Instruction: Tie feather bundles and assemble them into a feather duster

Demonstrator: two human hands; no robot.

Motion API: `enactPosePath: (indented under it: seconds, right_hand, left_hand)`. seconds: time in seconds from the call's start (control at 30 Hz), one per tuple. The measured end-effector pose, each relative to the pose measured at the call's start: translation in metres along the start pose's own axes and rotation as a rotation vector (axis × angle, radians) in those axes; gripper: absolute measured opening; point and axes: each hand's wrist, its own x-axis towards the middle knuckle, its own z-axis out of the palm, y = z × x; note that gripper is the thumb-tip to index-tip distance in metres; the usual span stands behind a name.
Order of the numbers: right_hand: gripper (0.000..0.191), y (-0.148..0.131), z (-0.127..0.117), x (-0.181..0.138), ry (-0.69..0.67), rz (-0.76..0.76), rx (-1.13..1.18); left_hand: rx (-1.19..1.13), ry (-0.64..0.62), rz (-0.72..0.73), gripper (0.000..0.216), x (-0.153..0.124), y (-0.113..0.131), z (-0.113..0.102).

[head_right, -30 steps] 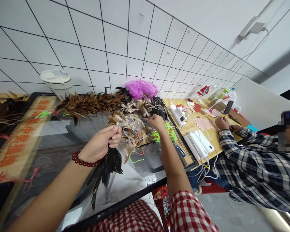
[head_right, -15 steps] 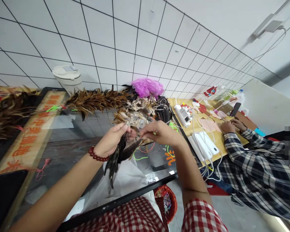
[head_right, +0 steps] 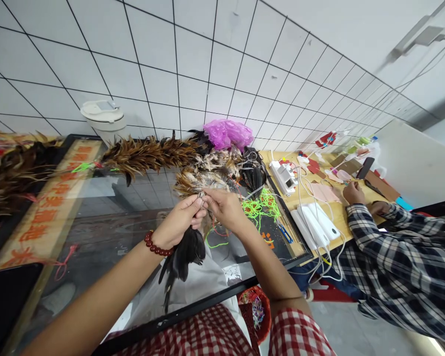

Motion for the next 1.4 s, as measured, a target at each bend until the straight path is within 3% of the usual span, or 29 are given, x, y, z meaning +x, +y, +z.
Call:
enactPosePath:
  seconds: [0.13, 0.23, 0.3, 0.43, 0.57, 0.7, 0.8, 0.87, 1.03, 1.23, 1.4]
  right_hand:
    - [0.032, 0.027, -0.003, 0.01, -0.05, 0.062, 0.065]
    - [0.028, 0.08, -0.025, 0.027, 0.028, 0.388, -0.19]
    - [0.025, 0.117, -0.039, 0.038, -0.024, 0.635, -0.412]
    - [0.033, 0.162, -0.039, 0.054, -0.06, 0.827, -0.562]
    - [0.024, 0.164, -0.032, 0.059, -0.063, 0.857, -0.572]
    - [0.025, 0.156, -0.061, 0.04, -0.046, 0.754, -0.37]
    - [0.031, 0.153, -0.084, 0.02, -0.202, 0.687, -0.079]
    - [0.031, 0.154, -0.087, 0.014, -0.25, 0.696, -0.067]
    - [0.024, 0.157, -0.064, 0.026, -0.035, 0.678, -0.402]
    - [0.037, 0.152, -0.033, 0.036, -0.13, 0.732, -0.475]
    - [0.022, 0.159, -0.027, 0.035, -0.112, 0.677, -0.333]
  left_hand:
    - [-0.043, 0.038, -0.018, 0.026, 0.004, 0.001, -0.009]
    - [-0.097, 0.103, 0.033, 0.028, 0.01, 0.011, -0.018]
    - [-0.129, 0.135, 0.075, 0.028, 0.018, 0.025, -0.023]
    - [-0.195, 0.124, 0.16, 0.022, 0.038, 0.064, -0.028]
    - [-0.249, 0.107, 0.237, 0.019, 0.053, 0.091, -0.034]
    - [-0.229, 0.135, 0.264, 0.02, 0.055, 0.1, -0.045]
    - [-0.113, 0.17, 0.299, 0.018, 0.047, 0.105, -0.049]
    - [-0.031, 0.215, 0.366, 0.017, 0.04, 0.11, -0.048]
    - [0.02, 0.246, 0.448, 0.015, 0.024, 0.121, -0.043]
    - [0.003, 0.243, 0.451, 0.015, 0.022, 0.119, -0.041]
    - [-0.114, 0.128, 0.308, 0.02, 0.04, 0.093, -0.023]
